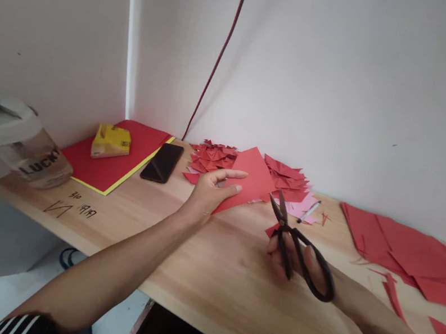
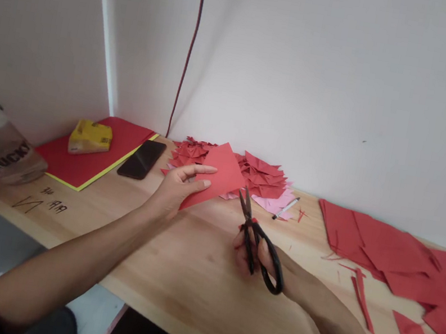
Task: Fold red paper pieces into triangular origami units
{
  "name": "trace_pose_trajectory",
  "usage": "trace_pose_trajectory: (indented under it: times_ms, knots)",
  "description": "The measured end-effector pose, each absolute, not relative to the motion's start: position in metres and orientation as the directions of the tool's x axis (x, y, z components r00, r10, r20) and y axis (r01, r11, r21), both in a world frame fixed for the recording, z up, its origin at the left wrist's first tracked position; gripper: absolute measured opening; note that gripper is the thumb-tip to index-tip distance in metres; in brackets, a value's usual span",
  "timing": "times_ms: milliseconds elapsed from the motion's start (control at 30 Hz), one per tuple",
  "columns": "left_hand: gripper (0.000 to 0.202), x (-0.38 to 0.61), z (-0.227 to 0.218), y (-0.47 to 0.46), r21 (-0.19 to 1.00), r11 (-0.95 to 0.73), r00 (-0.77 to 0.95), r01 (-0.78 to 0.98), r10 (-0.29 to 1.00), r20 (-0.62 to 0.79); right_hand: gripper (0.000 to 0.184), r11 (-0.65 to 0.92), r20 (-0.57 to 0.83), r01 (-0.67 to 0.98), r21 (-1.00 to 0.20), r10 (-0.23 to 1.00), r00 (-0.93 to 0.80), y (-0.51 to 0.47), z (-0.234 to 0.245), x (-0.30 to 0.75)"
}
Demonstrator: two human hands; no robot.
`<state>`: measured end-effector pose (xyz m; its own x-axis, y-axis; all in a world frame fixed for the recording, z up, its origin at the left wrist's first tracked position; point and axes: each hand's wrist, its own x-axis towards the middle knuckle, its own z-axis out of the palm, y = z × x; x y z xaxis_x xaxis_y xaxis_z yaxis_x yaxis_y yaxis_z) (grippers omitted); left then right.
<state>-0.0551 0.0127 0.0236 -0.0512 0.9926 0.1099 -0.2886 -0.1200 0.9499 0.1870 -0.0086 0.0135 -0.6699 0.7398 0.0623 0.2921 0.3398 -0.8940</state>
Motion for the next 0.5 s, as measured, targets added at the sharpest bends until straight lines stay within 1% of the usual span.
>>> trace_pose_trajectory:
  times_ms: [33,100,200,300,367,500]
  knots:
    - [0.036,-0.055,0.024,0.012,0.947,-0.120,-0.058,-0.297,0.992,0.107,0.067,0.265,0.032,0.226,-0.937,0.712,-0.701,-0.008,0.006,0.189]
    - [0.036,-0.055,0.025,0.012,0.950,-0.118,-0.070,-0.289,0.992,0.102,0.069,0.186,-0.012,0.195,-0.963,0.693,-0.721,-0.006,-0.005,0.195]
    - [0.036,-0.051,0.023,0.010,0.960,-0.094,-0.070,-0.262,0.994,0.078,0.071,0.161,-0.062,0.244,-0.956,0.705,-0.707,-0.004,-0.008,0.201]
    - [0.036,-0.047,0.020,0.008,0.960,-0.058,-0.030,-0.273,0.998,0.051,0.069,0.137,-0.125,0.311,-0.941,0.712,-0.691,-0.006,-0.001,0.202]
    - [0.036,-0.045,0.018,0.007,0.959,-0.035,0.004,-0.283,0.999,0.038,0.068,0.135,-0.130,0.313,-0.940,0.707,-0.695,-0.008,0.004,0.200]
    - [0.035,-0.042,0.016,0.005,0.969,-0.022,0.035,-0.246,0.999,0.032,0.067,0.124,-0.135,0.316,-0.941,0.717,-0.684,-0.009,0.007,0.199]
